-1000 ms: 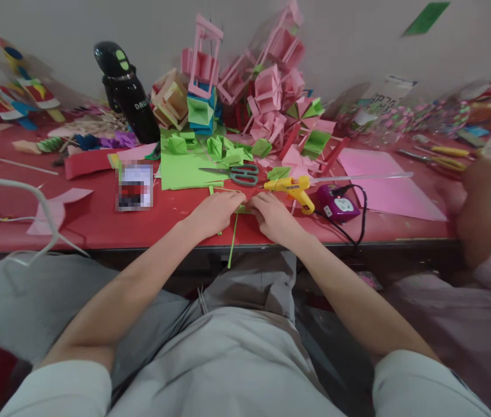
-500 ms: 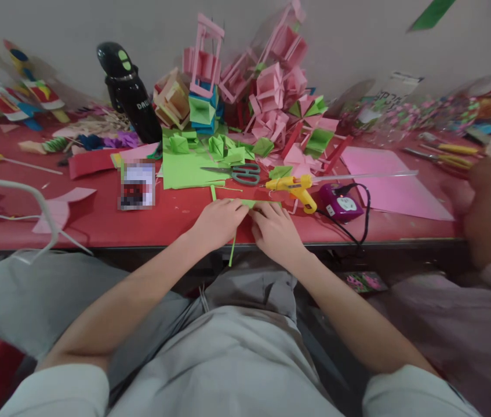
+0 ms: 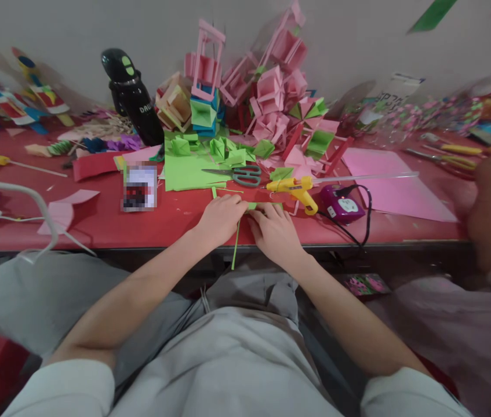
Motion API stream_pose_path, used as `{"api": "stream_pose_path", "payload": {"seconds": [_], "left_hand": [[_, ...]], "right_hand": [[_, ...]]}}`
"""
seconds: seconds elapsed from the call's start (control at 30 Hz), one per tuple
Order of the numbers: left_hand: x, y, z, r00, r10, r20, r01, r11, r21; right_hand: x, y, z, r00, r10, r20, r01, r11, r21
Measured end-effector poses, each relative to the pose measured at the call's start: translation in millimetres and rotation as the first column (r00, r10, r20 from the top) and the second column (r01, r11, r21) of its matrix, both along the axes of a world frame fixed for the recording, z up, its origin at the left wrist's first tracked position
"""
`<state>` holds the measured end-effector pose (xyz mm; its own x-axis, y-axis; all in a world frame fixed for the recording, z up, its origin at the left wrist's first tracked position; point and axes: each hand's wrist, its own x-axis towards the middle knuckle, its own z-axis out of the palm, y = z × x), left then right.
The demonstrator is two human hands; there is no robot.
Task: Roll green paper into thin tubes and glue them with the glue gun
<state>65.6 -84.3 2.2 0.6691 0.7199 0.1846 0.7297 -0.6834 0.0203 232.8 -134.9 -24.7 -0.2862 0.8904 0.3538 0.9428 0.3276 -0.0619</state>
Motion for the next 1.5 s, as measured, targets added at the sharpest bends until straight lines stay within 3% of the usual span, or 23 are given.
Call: {"api": "stream_pose_path", "payload": {"seconds": [0.13,0.4,0.63,0.77,0.93,1.13,1.27,1.5], "left_hand": [[-1.3,4.8,-2.8,0.998,0.004,0.059,0.0,0.998,-0.061],[-4.8,22.0,-1.1,0.987,-0.074,0.146,0.108,0.965,-0.241],[-2.7,43.2,8.1,0.969,0.013,0.246,0.103,0.885,-0.454],[-0.6,53.9,14.3,0.976,0.026,0.216,0.089,0.857,-0.507],[-4.9,49.5,18.5,0.986,0.0,0.165,0.068,0.912,-0.405],[-8.5,21.0,20.4,0.997,-0.071,-0.031,0.067,0.988,-0.14],[-7.3,-4.9,18.5,0.983,-0.034,-0.182,0.031,0.999,-0.021],[-11.1,-23.0,6.1,0.986,-0.011,-0.166,0.013,1.0,0.007]], "right_hand": [[-0.4,-0.6,-1.2,1.0,-0.009,-0.013,0.009,1.0,-0.012],[-1.7,-1.2,-3.3,0.998,-0.041,-0.038,0.041,0.999,-0.011],[-1.8,-1.4,-4.1,0.997,-0.066,-0.044,0.065,0.997,-0.034],[-1.4,-2.0,-2.9,0.998,-0.061,-0.022,0.06,0.997,-0.044],[-0.2,-3.4,-2.2,0.999,-0.037,0.037,0.039,0.998,-0.058],[0.4,-4.0,-2.2,0.997,-0.035,0.076,0.039,0.997,-0.064],[0.3,-5.6,-1.1,0.996,-0.023,0.084,0.028,0.998,-0.059],[0.7,-8.5,-1.0,0.996,-0.007,0.093,0.014,0.997,-0.07]]}}
